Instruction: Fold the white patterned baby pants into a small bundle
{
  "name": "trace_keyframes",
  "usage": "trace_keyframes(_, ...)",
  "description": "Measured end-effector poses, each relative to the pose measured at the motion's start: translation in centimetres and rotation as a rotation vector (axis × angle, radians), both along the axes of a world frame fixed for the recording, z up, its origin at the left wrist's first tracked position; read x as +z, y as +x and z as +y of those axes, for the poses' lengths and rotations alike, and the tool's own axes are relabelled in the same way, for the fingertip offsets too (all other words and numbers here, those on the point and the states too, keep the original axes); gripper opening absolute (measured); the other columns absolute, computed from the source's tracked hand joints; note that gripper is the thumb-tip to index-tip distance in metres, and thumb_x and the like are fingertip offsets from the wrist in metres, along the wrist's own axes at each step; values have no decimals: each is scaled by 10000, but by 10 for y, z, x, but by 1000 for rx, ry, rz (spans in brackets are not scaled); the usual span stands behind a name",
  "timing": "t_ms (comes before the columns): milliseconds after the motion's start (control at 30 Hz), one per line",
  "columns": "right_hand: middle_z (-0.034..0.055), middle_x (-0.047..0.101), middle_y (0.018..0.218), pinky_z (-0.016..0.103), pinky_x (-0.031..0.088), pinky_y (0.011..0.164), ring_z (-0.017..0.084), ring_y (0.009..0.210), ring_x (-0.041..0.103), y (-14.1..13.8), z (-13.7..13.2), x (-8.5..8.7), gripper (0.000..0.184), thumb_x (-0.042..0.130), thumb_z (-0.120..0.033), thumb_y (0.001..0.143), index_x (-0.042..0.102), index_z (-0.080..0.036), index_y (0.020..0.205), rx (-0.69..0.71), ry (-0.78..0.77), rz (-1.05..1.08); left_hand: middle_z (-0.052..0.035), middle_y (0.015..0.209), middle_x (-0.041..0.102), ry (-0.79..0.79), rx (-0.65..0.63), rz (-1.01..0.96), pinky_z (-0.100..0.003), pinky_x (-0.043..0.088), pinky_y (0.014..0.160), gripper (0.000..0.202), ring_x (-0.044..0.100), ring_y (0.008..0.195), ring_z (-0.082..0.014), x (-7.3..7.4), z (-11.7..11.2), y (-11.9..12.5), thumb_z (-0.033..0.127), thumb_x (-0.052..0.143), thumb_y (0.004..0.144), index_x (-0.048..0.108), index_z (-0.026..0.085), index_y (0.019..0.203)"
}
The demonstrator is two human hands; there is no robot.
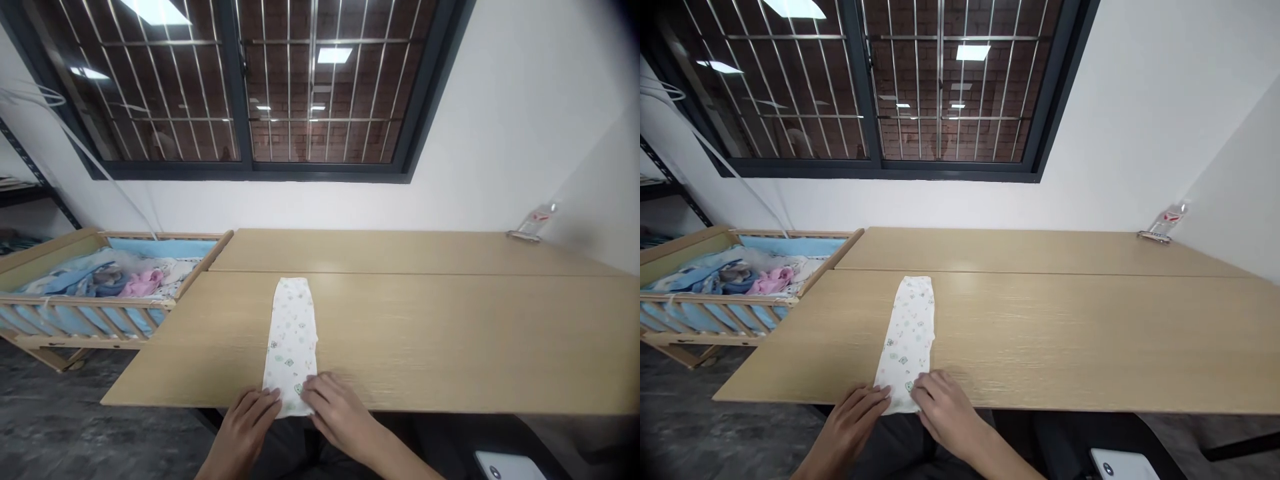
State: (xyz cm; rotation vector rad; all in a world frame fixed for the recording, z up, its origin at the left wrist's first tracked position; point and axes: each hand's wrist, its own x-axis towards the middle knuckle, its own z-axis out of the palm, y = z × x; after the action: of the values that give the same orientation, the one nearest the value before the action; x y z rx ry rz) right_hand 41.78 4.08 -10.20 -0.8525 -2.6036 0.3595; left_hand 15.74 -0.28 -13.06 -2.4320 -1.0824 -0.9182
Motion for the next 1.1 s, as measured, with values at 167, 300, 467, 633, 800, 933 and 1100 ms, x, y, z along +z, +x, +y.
trace_keyframes(167,95,712,1047,422,531,923,261,998,646,4,-17,6,295,448,-138,968,643,-277,1142,-45,-45,54,-2,892,749,-13,-36,-37,-321,509,960,372,670,791,-133,19,-10,7,26,390,967,627,185,1206)
trace_keyframes(300,72,722,1076,382,536,913,242,1028,665,10,-15,32,258,476,-177,981,634,-266,1164,-97,-212,138,-12,888,728,-25,-62,-85,-342,477,978,387,653,790,-138,38,-8,9,-16,346,957,604,177,1173)
trace_keyframes(467,69,717,1174,349,511,935,228,1082,666,9,13,69,246,465,-278,1037,614,-244,1229,-137,-279,262,-27,921,696,-158,-71,-82,-310,510,782,272,636,808,-167,58,27,4,97,390,1013,587,217,1156)
trace_keyframes(633,73,711,1122,320,514,856,203,962,666,4,68,81,280,509,-396,1034,634,-227,1219,-197,-275,384,-37,1034,673,-315,-42,-186,-318,531,879,219,649,970,-177,73,95,5,234,401,1047,615,239,1094)
trace_keyframes(800,91,693,1095,339,515,849,212,969,644,-4,136,58,247,563,-345,988,681,-193,1144,-251,-207,513,-54,1174,706,-477,98,-312,-333,509,964,239,654,1096,-205,91,162,13,316,467,1025,637,228,1170)
trace_keyframes(933,99,697,1085,348,520,857,208,954,643,-13,186,29,221,587,-267,928,717,-181,1084,-343,-193,582,-62,1146,731,-546,171,-284,-326,491,955,260,657,1083,-216,88,204,19,292,462,1012,681,216,1132)
trace_keyframes(1100,75,711,1005,317,526,794,182,850,635,-27,229,-1,254,608,-225,857,689,-167,1091,-460,-256,612,-93,1108,735,-579,274,-240,-320,468,943,240,651,1082,-227,65,240,25,245,475,1003,696,188,1077)
